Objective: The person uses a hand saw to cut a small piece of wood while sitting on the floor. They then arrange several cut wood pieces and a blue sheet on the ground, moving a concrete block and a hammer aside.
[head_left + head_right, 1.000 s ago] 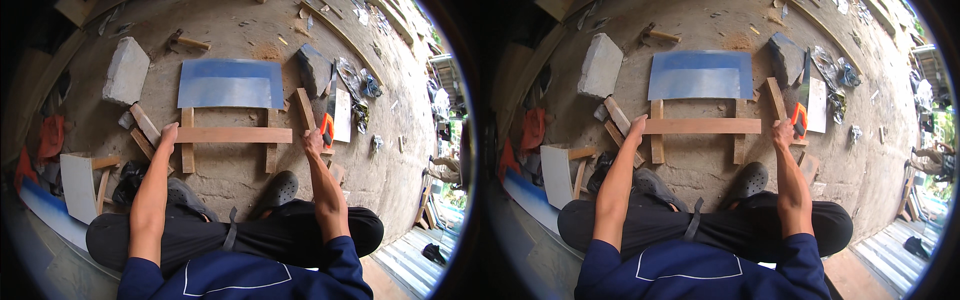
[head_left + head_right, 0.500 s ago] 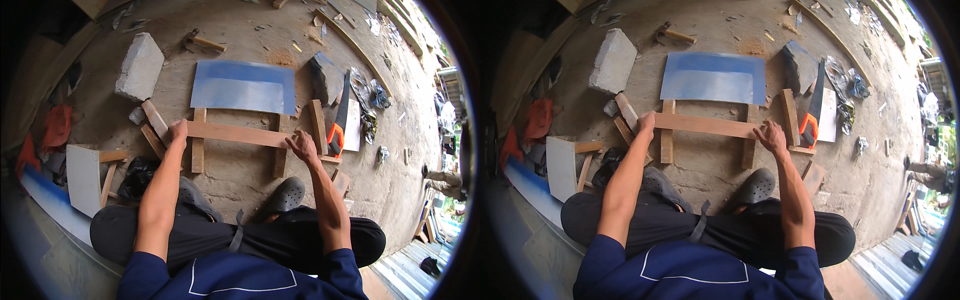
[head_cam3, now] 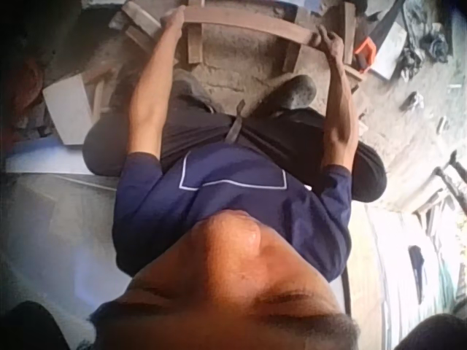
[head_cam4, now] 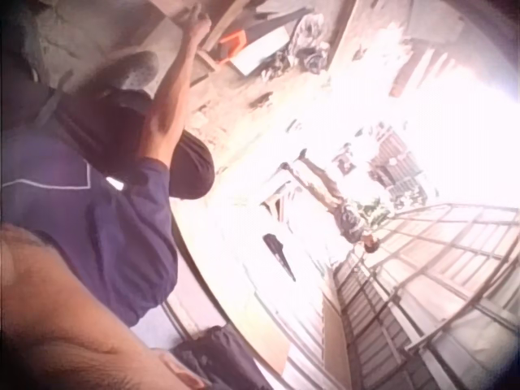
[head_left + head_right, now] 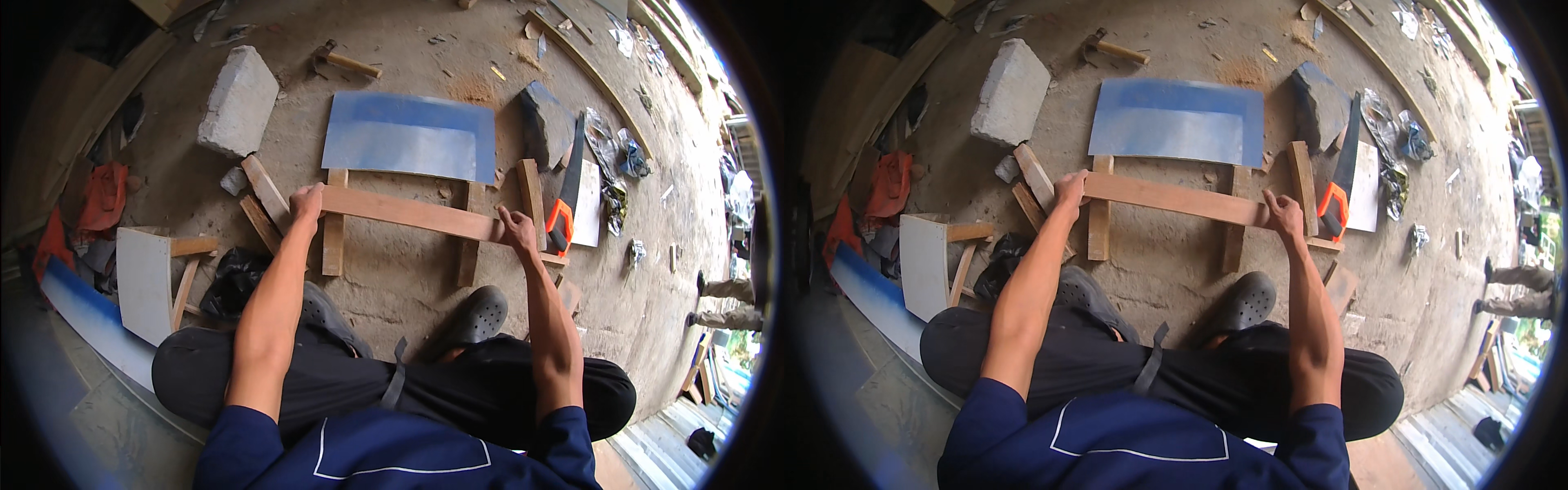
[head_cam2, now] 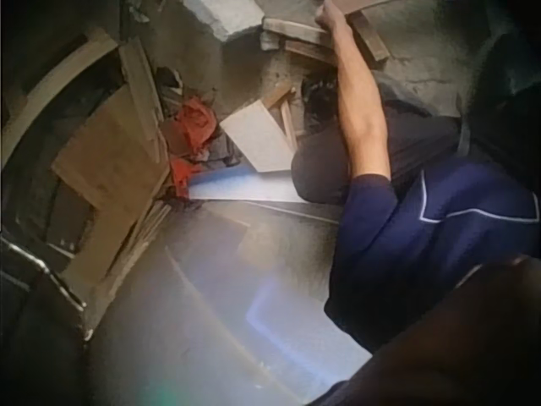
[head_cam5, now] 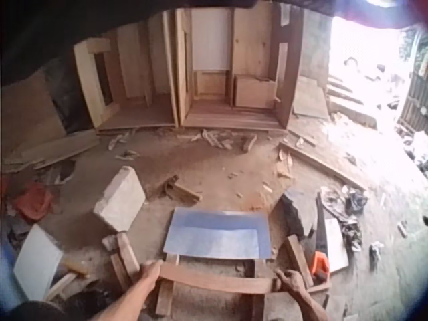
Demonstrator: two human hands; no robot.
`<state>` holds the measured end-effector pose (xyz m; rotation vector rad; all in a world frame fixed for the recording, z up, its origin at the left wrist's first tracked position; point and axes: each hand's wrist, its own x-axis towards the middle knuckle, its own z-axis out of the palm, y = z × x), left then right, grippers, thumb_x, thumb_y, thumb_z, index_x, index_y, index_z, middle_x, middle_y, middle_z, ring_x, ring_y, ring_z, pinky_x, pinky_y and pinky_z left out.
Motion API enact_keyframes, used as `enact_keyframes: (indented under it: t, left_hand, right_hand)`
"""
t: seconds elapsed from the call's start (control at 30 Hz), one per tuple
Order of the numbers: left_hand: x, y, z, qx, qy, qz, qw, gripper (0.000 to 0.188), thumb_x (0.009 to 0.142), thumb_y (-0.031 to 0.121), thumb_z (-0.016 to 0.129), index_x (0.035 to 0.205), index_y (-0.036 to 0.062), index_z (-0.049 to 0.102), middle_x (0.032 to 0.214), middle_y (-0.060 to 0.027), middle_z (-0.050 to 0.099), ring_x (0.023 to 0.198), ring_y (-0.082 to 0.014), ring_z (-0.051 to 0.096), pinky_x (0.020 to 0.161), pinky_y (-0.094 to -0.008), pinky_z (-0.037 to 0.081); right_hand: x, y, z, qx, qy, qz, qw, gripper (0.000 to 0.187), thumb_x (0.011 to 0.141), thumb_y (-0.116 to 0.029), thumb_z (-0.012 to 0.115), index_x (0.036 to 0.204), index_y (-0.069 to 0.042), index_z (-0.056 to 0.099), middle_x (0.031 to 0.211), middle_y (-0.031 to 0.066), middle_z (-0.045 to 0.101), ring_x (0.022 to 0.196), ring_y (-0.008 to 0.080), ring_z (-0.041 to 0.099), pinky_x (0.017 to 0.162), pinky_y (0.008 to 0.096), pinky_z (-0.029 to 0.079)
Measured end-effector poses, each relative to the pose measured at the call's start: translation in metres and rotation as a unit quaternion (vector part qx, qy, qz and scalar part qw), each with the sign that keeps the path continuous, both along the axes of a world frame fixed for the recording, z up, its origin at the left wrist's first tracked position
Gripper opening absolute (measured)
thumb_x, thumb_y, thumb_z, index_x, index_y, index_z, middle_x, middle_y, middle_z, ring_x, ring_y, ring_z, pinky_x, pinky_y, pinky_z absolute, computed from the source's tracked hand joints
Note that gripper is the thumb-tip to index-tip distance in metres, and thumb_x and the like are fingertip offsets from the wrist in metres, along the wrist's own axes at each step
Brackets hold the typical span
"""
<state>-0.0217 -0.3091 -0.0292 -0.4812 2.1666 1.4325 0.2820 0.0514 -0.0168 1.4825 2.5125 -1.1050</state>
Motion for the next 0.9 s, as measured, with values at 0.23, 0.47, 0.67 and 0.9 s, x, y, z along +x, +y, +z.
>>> enact_keyframes:
  t: [0.23, 0.47, 0.67, 0.9]
  left_hand:
    - [0.004, -0.008, -0.001, 0.035, 0.007, -0.005, 0.999, 0.027, 0.085, 0.028, 0.066, 0.098, 0.0048, 0.068, 0.085, -0.0036, 0.065, 0.073, -0.0154, 0.060, 0.061, -0.0318, 0.050]
    - [0.006, -0.004, 0.006, 0.045, -0.008, -0.018, 0.999, 0.026, 0.087, 0.030, 0.064, 0.101, 0.0077, 0.064, 0.085, -0.0015, 0.061, 0.075, -0.0144, 0.058, 0.066, -0.0331, 0.050]
    - [0.002, -0.014, -0.005, 0.010, -0.015, -0.035, 0.999, 0.030, 0.088, 0.034, 0.062, 0.100, 0.0059, 0.062, 0.087, -0.0033, 0.062, 0.077, -0.0158, 0.059, 0.068, -0.0334, 0.050]
    - [0.005, -0.028, -0.008, -0.021, -0.020, -0.076, 0.997, 0.033, 0.086, 0.034, 0.064, 0.091, 0.0015, 0.065, 0.077, -0.0035, 0.061, 0.067, -0.0133, 0.055, 0.058, -0.0312, 0.045]
  right_hand:
    - [-0.009, 0.006, -0.003, -0.073, 0.150, -0.119, 0.979, 0.049, 0.083, -0.045, 0.070, 0.091, 0.004, 0.069, 0.073, 0.0032, 0.063, 0.068, 0.0099, 0.054, 0.062, 0.0269, 0.044]
    - [-0.012, 0.008, 0.004, -0.131, 0.255, -0.190, 0.939, 0.044, 0.084, -0.039, 0.071, 0.098, 0.002, 0.067, 0.078, 0.0009, 0.061, 0.066, 0.0083, 0.053, 0.057, 0.0241, 0.042]
    - [-0.009, 0.015, -0.015, -0.082, 0.213, -0.147, 0.962, 0.044, 0.084, -0.039, 0.070, 0.101, 0.002, 0.067, 0.086, 0.0043, 0.066, 0.071, 0.0128, 0.059, 0.066, 0.0269, 0.047]
    - [-0.004, 0.016, -0.029, -0.109, 0.053, -0.064, 0.991, 0.050, 0.084, -0.045, 0.068, 0.101, 0.002, 0.068, 0.092, 0.0100, 0.069, 0.085, 0.0167, 0.063, 0.078, 0.0283, 0.047]
